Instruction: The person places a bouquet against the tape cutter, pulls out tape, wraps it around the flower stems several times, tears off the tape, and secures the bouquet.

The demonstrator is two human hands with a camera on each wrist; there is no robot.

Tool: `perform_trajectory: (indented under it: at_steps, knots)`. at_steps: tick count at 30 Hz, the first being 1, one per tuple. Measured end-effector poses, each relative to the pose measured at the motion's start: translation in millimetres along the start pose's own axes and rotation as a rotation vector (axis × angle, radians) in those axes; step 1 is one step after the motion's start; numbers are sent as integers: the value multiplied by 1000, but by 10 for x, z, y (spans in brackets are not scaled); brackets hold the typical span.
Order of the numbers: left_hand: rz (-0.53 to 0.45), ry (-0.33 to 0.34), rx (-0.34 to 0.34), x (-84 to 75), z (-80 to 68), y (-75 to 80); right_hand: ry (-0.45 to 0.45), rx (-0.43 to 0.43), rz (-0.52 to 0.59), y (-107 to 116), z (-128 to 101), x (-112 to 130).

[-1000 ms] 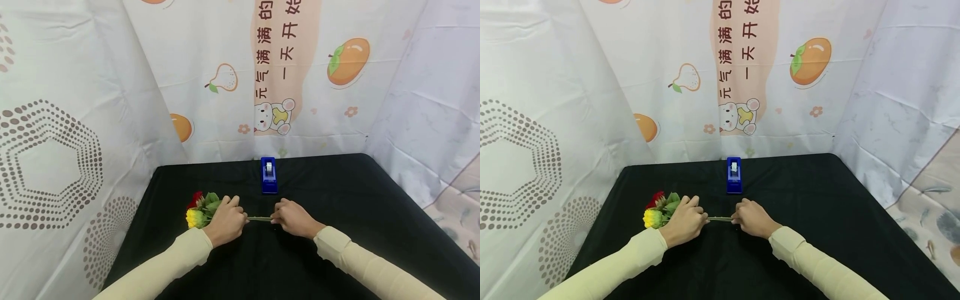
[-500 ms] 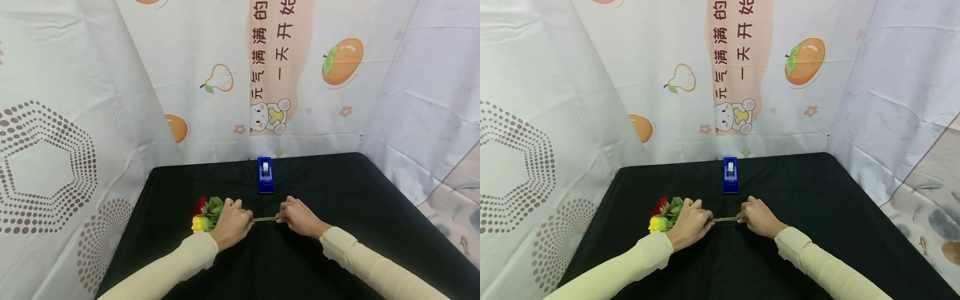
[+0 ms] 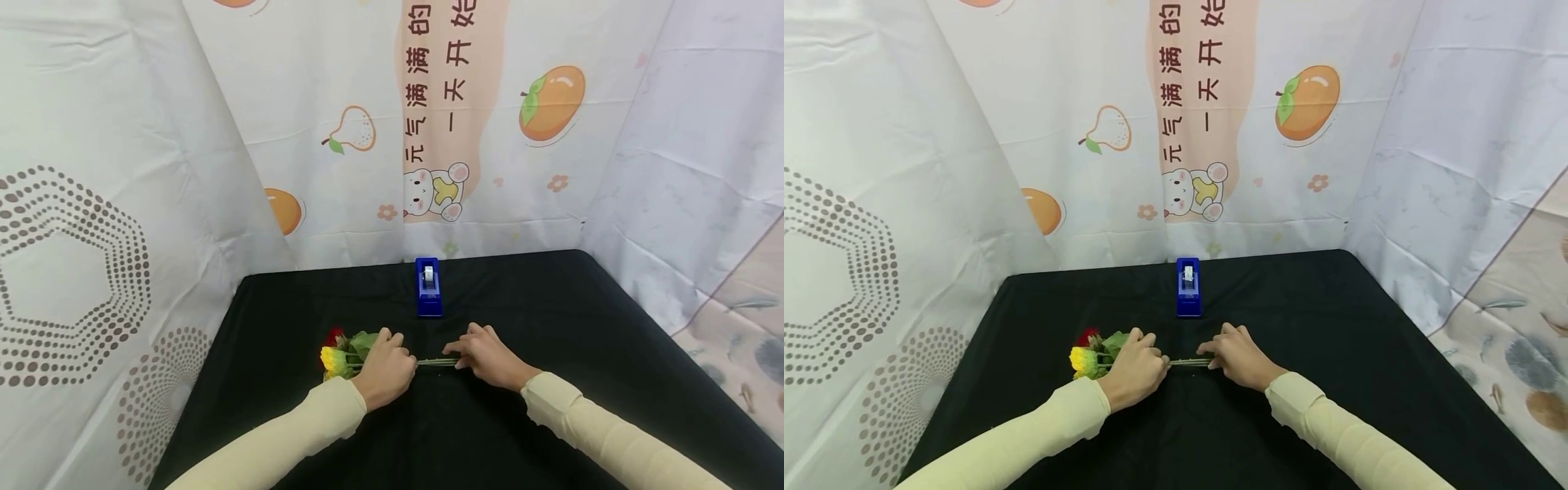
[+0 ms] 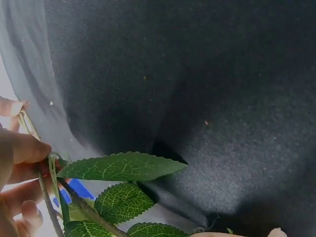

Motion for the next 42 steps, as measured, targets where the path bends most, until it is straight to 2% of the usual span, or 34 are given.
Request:
perform_trajectory:
  at_steps: [6,13,22,27,34,38,42]
  knots:
    - [6,-15,28,-33,-4,-47,-78,16,31,-62,-12,-33]
    - [73,-42,76,-84,-25,-97,-43,30,22,-131,-30,-20]
    - [95,-66,103,-116,-23,-111,-20,-17,49,-100,-77,-6]
    - [84,-65,114,-119,-29,-122,-43,34,84,-116,-54,-10]
    - [23,-53,136,-84,-30,-101,-74,117,90,-109,-9,-26]
    - [-57,-35,153,-38,-3,-46,-106,185,96,-88,24,-32]
    - [-137,-33,136,5,29,55,-144,252,118,-79,43,-31]
Point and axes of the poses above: each hand's wrist, its own z-axis towards the middle knuckle, its own y-axis out of the back of the hand, x = y × z, the point moved 4 cm from there along z, towards the middle knuckle, and after that the axes turned 2 degrees about y, right-handed, at the moved point
